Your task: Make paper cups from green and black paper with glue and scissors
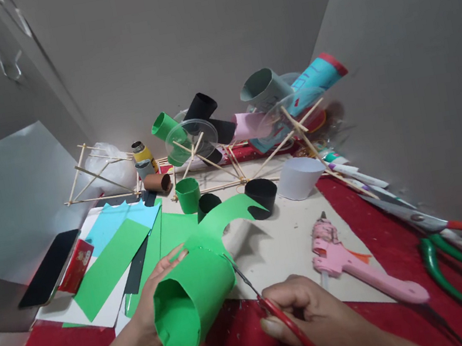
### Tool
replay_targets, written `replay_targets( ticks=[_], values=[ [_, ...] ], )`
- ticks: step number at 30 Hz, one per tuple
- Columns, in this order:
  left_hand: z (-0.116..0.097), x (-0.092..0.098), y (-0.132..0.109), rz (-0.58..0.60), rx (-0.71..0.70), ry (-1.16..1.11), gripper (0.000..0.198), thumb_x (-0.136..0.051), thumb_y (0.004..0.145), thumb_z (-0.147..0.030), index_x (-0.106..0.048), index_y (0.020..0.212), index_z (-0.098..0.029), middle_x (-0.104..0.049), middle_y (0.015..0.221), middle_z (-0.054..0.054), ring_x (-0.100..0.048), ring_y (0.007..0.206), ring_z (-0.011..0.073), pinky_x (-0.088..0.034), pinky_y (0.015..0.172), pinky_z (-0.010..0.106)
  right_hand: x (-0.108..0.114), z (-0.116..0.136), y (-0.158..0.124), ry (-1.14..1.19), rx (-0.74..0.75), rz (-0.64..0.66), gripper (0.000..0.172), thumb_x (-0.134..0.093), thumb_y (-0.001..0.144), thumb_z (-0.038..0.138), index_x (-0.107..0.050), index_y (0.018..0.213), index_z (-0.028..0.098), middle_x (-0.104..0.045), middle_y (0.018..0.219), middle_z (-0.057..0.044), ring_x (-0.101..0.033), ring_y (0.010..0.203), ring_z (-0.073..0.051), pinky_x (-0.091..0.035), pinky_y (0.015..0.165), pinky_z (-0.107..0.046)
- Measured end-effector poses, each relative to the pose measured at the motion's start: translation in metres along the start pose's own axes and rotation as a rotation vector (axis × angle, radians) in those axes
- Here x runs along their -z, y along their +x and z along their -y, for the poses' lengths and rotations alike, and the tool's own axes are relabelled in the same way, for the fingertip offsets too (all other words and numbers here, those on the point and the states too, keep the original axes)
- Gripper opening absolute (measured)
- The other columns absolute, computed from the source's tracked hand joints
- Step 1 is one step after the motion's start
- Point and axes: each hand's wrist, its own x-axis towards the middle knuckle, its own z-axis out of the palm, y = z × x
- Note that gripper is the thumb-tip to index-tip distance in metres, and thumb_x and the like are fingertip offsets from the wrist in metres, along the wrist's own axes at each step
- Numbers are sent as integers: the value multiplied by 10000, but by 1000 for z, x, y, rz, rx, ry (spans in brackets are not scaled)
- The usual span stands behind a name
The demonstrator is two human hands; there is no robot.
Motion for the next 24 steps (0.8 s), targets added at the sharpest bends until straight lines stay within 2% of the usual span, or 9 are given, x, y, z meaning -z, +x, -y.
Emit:
replay_targets(
  ticks=[4, 7, 11, 14, 24],
  values=[
    [-5, -4, -3, -59, -27, 47, 249, -849, 663, -277, -785, 895, -211, -786, 823, 0, -723, 922, 231, -497, 931, 305, 0, 0, 0, 31, 6, 9, 654, -634, 785, 709, -304, 535, 203, -233, 500, 87, -189, 499, -64, -143, 457, -253],
    [-8, -2, -4, -46, -31, 82, 275, -847, 679, -303, -783, 928, -205, -790, 874, 18, -708, 996, 250, -486, 943, 316, 1, 0, 0, 40, -4, 25, 634, -689, 772, 657, -317, 538, 199, -239, 502, 86, -189, 502, -65, -132, 462, -256],
    [-6, 9, 1, -72, -4, 120, 316, -872, 657, -280, -776, 946, -199, -792, 895, 26, -731, 858, 208, -523, 839, 284, 2, 3, -1, 33, -53, 59, 615, -749, 749, 590, -328, 536, 195, -246, 506, 86, -195, 506, -65, -131, 467, -256],
    [-4, 15, 5, -74, -13, 121, 322, -870, 663, -267, -766, 959, -195, -792, 918, 42, -730, 837, 193, -533, 816, 270, 2, 4, -2, 37, -59, 70, 615, -752, 744, 592, -329, 535, 196, -253, 505, 85, -198, 503, -65, -130, 465, -257],
    [-6, 21, 6, -55, -6, 124, 318, -830, 711, -237, -761, 1015, -179, -785, 952, 73, -720, 868, 220, -520, 816, 273, 5, 1, -2, 23, -27, 74, 628, -695, 801, 597, -292, 529, 200, -232, 499, 87, -182, 494, -65, -120, 457, -259]
  ],
)
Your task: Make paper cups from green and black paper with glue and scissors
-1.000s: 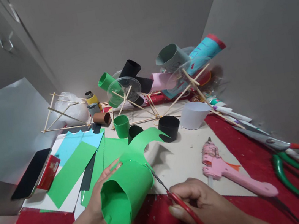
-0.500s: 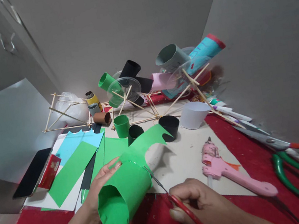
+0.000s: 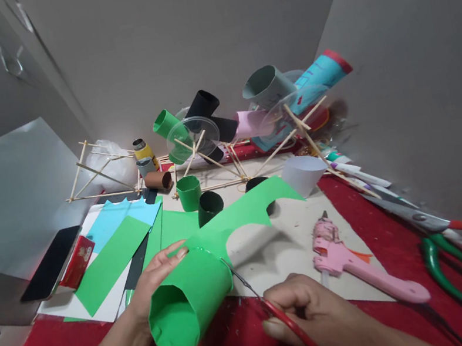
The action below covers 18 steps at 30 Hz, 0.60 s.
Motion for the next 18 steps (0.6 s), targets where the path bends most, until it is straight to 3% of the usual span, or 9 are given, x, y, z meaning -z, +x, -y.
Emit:
replay_targets(
  ticks=[6, 12, 18],
  values=[
    [-5, -4, -1, 24, -8, 21, 290, -830, 700, -223, -765, 976, -161, -784, 897, 71, -711, 799, 211, -512, 795, 288, -2, 3, 1, 21, -20, -8, 634, -741, 759, 585, -301, 516, 198, -238, 489, 93, -183, 487, -57, -124, 452, -256],
    [-10, -17, -10, 145, -3, 78, 114, -730, 814, -218, -765, 890, -141, -756, 738, 6, -664, 642, 140, -473, 725, 248, -2, 1, 1, 24, -24, 23, 593, -752, 768, 544, -333, 538, 194, -266, 500, 88, -192, 496, -60, -126, 457, -253],
    [-3, -5, 4, 186, 5, 47, 281, -862, 666, -298, -783, 911, -184, -778, 781, 22, -697, 663, 163, -510, 686, 252, -1, -2, 1, 12, -19, 14, 617, -733, 766, 589, -316, 533, 197, -254, 507, 86, -197, 497, -62, -132, 450, -250]
  ],
)
